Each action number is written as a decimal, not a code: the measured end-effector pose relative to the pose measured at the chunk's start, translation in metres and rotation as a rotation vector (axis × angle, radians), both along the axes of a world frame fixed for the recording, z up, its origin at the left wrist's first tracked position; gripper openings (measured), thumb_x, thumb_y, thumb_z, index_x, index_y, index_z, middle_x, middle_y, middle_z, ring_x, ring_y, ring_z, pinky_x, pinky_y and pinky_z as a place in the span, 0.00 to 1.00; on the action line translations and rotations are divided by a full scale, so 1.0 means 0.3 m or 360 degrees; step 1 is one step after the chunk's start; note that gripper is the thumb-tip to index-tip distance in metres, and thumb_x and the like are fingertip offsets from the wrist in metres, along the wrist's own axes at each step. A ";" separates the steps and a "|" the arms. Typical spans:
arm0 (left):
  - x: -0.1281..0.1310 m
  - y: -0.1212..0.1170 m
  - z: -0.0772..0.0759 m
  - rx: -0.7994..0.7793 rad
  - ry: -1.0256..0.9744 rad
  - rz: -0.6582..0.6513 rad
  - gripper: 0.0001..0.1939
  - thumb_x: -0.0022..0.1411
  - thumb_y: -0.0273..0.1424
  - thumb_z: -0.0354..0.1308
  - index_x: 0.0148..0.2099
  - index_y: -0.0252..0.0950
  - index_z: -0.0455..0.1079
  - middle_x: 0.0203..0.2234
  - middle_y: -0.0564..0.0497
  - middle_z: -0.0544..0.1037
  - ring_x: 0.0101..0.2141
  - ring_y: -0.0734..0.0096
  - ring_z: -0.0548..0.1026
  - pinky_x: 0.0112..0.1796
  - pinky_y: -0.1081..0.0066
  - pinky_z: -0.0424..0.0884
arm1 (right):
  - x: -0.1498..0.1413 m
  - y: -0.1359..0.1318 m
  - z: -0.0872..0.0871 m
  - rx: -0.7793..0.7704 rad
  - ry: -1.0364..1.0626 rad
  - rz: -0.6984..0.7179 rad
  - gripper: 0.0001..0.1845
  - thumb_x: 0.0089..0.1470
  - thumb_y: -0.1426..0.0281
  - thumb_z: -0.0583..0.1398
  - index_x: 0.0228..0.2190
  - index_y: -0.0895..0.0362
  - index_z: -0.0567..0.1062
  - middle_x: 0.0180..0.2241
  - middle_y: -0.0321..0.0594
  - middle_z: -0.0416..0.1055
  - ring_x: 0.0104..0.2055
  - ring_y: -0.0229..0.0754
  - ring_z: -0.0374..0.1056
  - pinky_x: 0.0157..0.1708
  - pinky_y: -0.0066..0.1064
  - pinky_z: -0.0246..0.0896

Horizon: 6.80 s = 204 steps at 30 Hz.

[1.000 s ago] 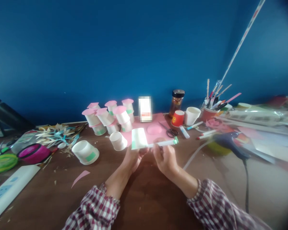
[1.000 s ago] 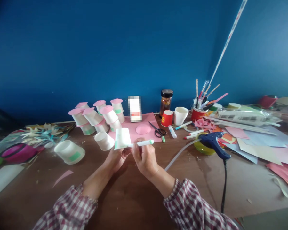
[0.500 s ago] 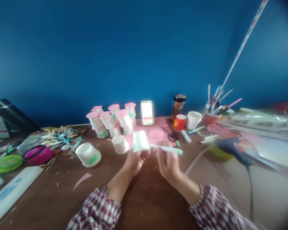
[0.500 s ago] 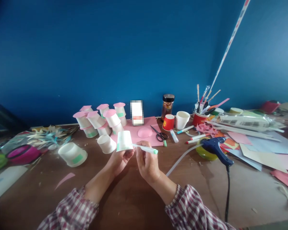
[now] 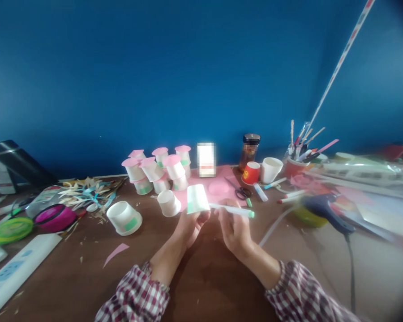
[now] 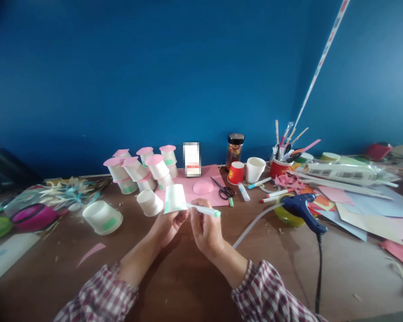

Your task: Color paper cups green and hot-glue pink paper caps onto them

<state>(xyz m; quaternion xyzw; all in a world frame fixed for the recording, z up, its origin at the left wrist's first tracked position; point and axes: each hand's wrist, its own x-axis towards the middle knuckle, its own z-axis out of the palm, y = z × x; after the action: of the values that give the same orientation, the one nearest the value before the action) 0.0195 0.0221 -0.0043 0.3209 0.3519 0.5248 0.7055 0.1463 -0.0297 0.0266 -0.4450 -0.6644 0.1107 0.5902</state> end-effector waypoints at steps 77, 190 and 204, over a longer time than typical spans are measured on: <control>-0.001 -0.006 0.009 -0.0055 0.0017 0.0032 0.11 0.43 0.26 0.66 0.31 0.34 0.68 0.27 0.53 0.73 0.27 0.79 0.70 0.28 0.78 0.66 | 0.003 0.001 -0.002 -0.0076 0.0006 0.0021 0.09 0.60 0.70 0.50 0.31 0.57 0.68 0.26 0.38 0.67 0.26 0.37 0.64 0.29 0.29 0.61; -0.012 -0.004 0.004 -0.0046 -0.0143 -0.0036 0.13 0.43 0.26 0.68 0.30 0.35 0.67 0.24 0.56 0.71 0.27 0.80 0.70 0.31 0.78 0.68 | 0.002 0.009 -0.034 -0.0157 0.0038 0.0012 0.07 0.59 0.71 0.51 0.29 0.56 0.66 0.22 0.34 0.68 0.24 0.36 0.66 0.29 0.26 0.62; -0.033 0.002 0.002 -0.0224 -0.0318 -0.0058 0.11 0.44 0.18 0.64 0.32 0.33 0.69 0.25 0.52 0.74 0.25 0.78 0.73 0.28 0.79 0.72 | -0.006 0.038 -0.020 -0.0158 0.0612 -0.0108 0.08 0.61 0.66 0.49 0.35 0.56 0.65 0.24 0.34 0.66 0.20 0.32 0.60 0.20 0.24 0.59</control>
<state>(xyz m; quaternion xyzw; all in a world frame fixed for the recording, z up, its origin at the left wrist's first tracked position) 0.0097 0.0227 -0.0037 0.2232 0.3099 0.5153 0.7672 0.1444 -0.0182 0.0206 -0.4663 -0.5179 0.2063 0.6869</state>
